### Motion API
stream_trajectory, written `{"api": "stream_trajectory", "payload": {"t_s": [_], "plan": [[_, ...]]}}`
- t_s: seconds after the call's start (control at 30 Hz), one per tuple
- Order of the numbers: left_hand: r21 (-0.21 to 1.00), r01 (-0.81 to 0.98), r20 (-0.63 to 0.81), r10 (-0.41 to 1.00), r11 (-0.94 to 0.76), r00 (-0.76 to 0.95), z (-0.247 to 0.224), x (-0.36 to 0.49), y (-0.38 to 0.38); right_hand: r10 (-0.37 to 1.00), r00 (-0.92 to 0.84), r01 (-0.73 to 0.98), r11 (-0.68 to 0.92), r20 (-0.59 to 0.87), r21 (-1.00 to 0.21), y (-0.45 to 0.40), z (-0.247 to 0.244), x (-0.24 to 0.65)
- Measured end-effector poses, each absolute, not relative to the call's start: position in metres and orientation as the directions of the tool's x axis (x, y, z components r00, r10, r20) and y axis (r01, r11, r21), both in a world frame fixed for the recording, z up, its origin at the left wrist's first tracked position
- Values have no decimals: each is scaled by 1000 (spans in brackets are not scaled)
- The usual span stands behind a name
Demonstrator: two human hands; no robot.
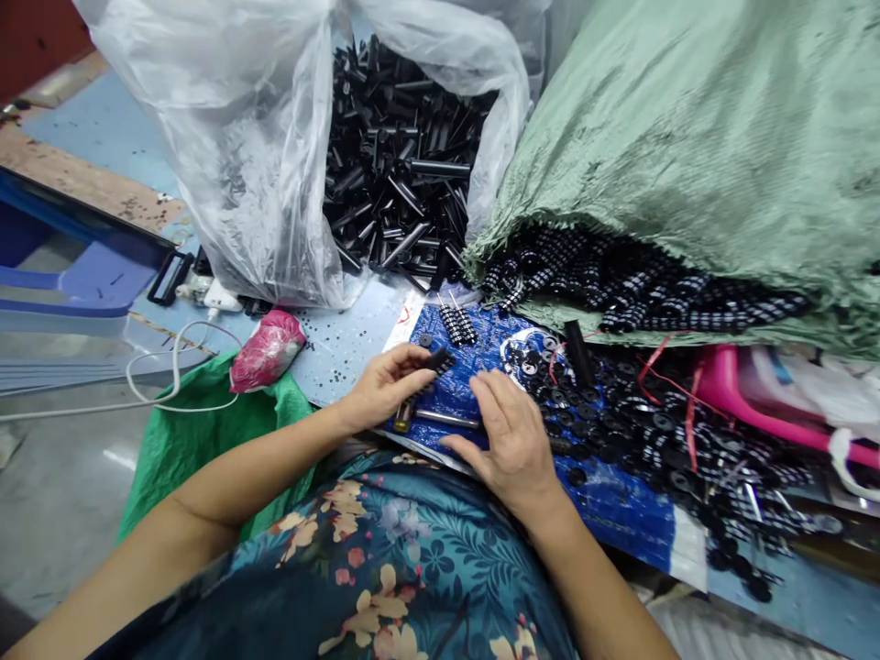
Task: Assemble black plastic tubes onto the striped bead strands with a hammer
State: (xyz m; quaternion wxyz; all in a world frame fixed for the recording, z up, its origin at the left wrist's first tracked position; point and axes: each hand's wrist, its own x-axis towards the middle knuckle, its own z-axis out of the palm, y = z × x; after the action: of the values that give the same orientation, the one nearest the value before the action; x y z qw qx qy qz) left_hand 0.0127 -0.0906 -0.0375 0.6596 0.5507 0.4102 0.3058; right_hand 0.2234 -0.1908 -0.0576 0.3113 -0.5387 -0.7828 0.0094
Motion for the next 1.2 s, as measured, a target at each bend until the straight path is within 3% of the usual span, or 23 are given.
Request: {"api": "stream_trajectory", "payload": {"t_s": [0.1,0.23,0.37,0.5,0.57,0.73,0.9,0.97,1.03,1.1,1.2], "plan": [[911,390,-60,891,-136,449,-39,-21,-75,887,-294,877,398,356,-269,-203,-66,234],[734,624,-168,818,-269,550,-37,-43,-56,878,-223,888,362,425,-284,-204,-65,234],[739,637,-279,763,-217,583,-36,-40,-49,821,-126,843,384,557,-375,-188,-59,223],[769,614,-296,752,-178,589,-36,-35,-47,875,-235,895,365,424,-257,-178,-58,213],[776,606,-304,739,-174,601,-36,-35,-43,876,-244,889,373,416,-265,-178,-55,211],[766,606,-314,695,-217,647,-40,-32,-32,760,-298,731,571,578,-374,-182,-46,200],[711,655,-312,719,-257,621,-37,-23,-32,804,-498,784,578,325,-227,-181,-53,187],[695,663,-292,733,-278,614,-24,-34,-33,789,-535,761,606,304,-232,-184,-54,192],[727,643,-345,681,-242,646,-2,-63,-34,776,-534,722,625,335,-296,-188,-55,203],[775,623,-503,492,-106,710,22,-102,-34,789,-481,718,605,383,-346,-194,-57,217],[734,679,-616,428,6,662,48,-146,-37,831,-377,792,519,410,-323,-197,-63,230]]}}
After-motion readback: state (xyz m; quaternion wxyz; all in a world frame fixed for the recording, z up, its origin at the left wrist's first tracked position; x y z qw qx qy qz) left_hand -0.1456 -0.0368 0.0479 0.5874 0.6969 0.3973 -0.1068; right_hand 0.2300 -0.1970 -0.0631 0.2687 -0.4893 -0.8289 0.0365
